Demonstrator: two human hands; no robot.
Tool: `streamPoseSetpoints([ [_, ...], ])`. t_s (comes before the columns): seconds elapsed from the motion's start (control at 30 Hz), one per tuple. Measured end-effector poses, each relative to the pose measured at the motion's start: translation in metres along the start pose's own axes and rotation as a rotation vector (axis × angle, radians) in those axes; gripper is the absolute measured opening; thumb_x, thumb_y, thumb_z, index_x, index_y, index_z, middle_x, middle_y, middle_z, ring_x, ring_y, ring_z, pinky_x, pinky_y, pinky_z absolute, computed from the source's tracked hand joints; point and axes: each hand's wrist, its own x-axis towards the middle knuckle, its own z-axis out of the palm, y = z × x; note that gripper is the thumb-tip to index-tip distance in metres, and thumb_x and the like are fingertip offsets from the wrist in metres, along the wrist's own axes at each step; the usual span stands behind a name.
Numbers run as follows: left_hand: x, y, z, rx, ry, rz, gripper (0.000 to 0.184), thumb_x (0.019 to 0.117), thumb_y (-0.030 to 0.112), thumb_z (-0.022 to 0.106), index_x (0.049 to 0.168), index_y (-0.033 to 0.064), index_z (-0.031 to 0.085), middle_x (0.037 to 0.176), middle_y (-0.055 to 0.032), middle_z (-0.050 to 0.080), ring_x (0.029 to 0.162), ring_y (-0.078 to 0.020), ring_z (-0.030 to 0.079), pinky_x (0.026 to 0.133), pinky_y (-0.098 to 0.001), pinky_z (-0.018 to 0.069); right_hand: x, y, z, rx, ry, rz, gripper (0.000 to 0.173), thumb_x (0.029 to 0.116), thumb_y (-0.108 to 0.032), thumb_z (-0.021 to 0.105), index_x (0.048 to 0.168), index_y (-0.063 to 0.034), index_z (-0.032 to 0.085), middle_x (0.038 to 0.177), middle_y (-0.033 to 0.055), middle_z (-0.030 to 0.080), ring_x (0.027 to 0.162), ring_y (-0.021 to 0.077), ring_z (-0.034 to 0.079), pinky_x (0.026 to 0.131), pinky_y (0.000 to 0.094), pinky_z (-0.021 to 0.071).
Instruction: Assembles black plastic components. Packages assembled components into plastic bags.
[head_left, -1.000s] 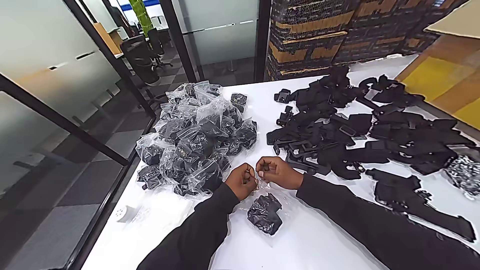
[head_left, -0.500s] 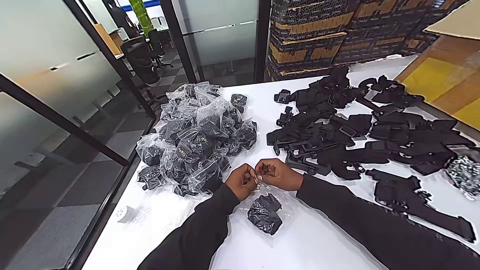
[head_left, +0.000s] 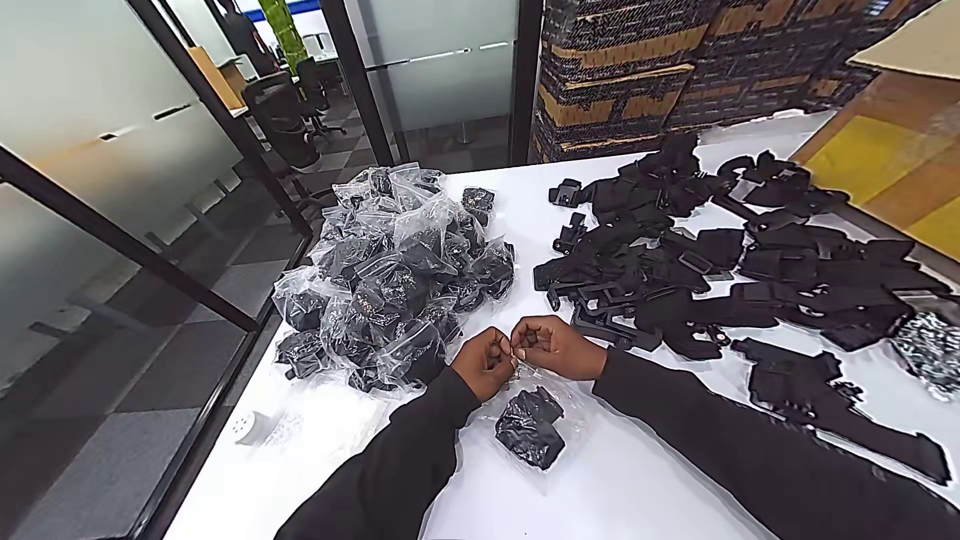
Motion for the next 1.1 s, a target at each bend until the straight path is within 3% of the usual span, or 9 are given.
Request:
streamPoseSetpoints([
  [0.3,0.0007,0.0004,-0.0004,0.012,-0.011,-0.007,0.017,0.0919,0.002,0.064,0.104,0.0014,0.053,0.072,-0.0006,0.062,0.059,-0.0063,0.060,0.060,-0.0242,0.0532,-0.0001,-0.0014,-0.0012,-0.024,0.010,0.020,0.012,0.0887,-0.001,0.068,0.098,-0.0071,0.065,0.082,-0.0045,0.068,0.067,0.0027,0.063,0.062,0.0207,0.0544],
  [0.53,-0.0011,0.0048,-0.0003,-0.018,-0.020,-0.035,0.020,0.0883,-0.001,0.063,0.105,0.0014,0.052,0.069,0.0003,0.061,0.057,-0.0062,0.059,0.057,-0.0239,0.0519,0.0000,-0.0041,-0.0003,-0.040,0.076,0.102,0.012,0.0896,-0.001,0.063,0.099,-0.0070,0.063,0.081,-0.0032,0.068,0.065,0.0066,0.065,0.064,0.0263,0.0582],
  [0.77,-0.0008,0.0020,0.0004,0.027,0.003,-0.011,0.017,0.0915,0.003,0.062,0.106,-0.0010,0.053,0.074,-0.0026,0.063,0.060,-0.0076,0.060,0.061,-0.0262,0.0540,-0.0014,-0.0015,0.0006,-0.052,-0.001,0.017,0.012,0.0920,-0.005,0.066,0.104,-0.0070,0.065,0.087,-0.0046,0.067,0.070,0.0023,0.062,0.063,0.0211,0.0536],
  [1.1,-0.0005,0.0015,0.0006,0.059,0.017,0.006,0.017,0.0916,0.004,0.063,0.105,-0.0004,0.054,0.074,-0.0017,0.062,0.061,-0.0057,0.059,0.061,-0.0242,0.0521,-0.0013,-0.0033,0.0006,-0.056,-0.028,0.010,0.015,0.0917,-0.002,0.066,0.106,-0.0055,0.064,0.093,-0.0025,0.068,0.077,0.0037,0.066,0.068,0.0222,0.0567],
])
